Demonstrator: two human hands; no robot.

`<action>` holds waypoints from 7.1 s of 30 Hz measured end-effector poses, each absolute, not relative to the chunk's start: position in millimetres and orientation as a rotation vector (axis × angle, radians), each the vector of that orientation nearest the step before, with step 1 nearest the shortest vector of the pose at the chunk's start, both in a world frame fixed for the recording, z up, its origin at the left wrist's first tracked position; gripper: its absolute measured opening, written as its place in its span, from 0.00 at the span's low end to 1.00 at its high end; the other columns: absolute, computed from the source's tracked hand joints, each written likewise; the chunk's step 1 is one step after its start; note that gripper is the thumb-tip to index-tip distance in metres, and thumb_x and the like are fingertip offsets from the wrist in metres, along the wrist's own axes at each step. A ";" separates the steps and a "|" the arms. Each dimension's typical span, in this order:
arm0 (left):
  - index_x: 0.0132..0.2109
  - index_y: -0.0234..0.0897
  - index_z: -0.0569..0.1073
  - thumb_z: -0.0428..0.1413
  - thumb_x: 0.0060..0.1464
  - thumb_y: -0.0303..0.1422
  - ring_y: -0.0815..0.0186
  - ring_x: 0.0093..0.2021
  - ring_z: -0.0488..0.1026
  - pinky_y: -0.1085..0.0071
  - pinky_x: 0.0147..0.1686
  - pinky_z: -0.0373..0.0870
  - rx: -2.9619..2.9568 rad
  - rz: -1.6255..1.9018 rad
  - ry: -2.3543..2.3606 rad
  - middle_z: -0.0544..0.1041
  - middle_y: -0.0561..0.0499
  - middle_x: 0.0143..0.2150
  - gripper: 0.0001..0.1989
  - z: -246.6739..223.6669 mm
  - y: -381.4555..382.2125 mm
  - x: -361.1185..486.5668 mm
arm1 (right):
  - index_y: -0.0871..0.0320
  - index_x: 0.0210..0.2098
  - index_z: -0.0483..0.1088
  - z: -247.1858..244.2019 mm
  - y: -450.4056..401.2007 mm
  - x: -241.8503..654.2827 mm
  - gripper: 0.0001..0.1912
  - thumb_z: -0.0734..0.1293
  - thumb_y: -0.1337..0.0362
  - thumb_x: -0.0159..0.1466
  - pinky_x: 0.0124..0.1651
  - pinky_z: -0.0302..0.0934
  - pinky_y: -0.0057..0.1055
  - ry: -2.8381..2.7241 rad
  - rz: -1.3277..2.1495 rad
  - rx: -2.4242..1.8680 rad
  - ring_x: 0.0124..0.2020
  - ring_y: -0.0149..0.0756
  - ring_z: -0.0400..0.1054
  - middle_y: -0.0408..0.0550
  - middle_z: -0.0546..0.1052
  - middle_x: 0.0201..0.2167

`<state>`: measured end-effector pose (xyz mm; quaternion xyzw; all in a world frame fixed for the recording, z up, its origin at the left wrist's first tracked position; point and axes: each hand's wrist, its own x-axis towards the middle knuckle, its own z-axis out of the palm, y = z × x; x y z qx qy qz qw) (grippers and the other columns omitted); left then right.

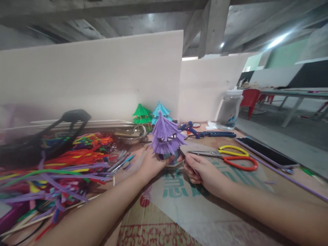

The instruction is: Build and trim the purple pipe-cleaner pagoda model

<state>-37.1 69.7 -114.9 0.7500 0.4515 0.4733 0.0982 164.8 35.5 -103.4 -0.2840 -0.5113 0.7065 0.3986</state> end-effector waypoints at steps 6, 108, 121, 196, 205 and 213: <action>0.51 0.40 0.74 0.63 0.50 0.36 0.57 0.53 0.74 0.57 0.58 0.68 2.232 1.374 1.382 0.78 0.48 0.52 0.20 -109.8 66.8 -34.3 | 0.57 0.33 0.64 -103.2 35.2 164.6 0.21 0.71 0.46 0.58 0.17 0.34 0.23 -1.310 1.752 -0.740 0.15 0.20 0.43 0.34 0.58 0.18; 0.50 0.40 0.74 0.59 0.53 0.47 0.56 0.50 0.74 0.58 0.56 0.68 2.338 1.325 1.308 0.79 0.46 0.49 0.22 -114.3 70.4 -39.7 | 0.58 0.35 0.66 -104.7 36.8 165.6 0.20 0.69 0.46 0.60 0.18 0.35 0.22 -1.375 1.721 -0.721 0.16 0.21 0.42 0.33 0.57 0.19; 0.50 0.38 0.74 0.60 0.53 0.46 0.55 0.51 0.74 0.58 0.55 0.69 2.335 1.317 1.306 0.78 0.45 0.50 0.22 -115.1 70.1 -40.0 | 0.58 0.36 0.66 -105.4 37.6 164.9 0.19 0.67 0.47 0.62 0.18 0.36 0.22 -1.402 1.707 -0.730 0.16 0.21 0.43 0.33 0.57 0.19; 0.50 0.39 0.73 0.59 0.53 0.50 0.56 0.48 0.75 0.59 0.52 0.71 2.376 1.344 1.323 0.79 0.47 0.47 0.24 -118.4 72.2 -40.8 | 0.59 0.35 0.67 -102.7 36.0 165.1 0.21 0.70 0.47 0.58 0.17 0.35 0.21 -1.362 1.785 -0.707 0.16 0.20 0.41 0.32 0.57 0.17; 0.50 0.39 0.73 0.60 0.53 0.49 0.55 0.50 0.75 0.57 0.54 0.70 2.375 1.335 1.300 0.79 0.46 0.47 0.23 -118.8 72.9 -41.0 | 0.59 0.36 0.68 -104.5 37.9 165.4 0.20 0.69 0.47 0.60 0.17 0.35 0.21 -1.347 1.793 -0.687 0.15 0.20 0.41 0.33 0.58 0.17; 0.51 0.40 0.72 0.60 0.53 0.48 0.55 0.51 0.74 0.57 0.55 0.69 2.375 1.343 1.319 0.78 0.46 0.48 0.23 -122.8 74.0 -42.0 | 0.59 0.36 0.68 -104.8 38.1 166.1 0.20 0.69 0.47 0.60 0.17 0.34 0.21 -1.349 1.780 -0.708 0.15 0.20 0.40 0.32 0.58 0.17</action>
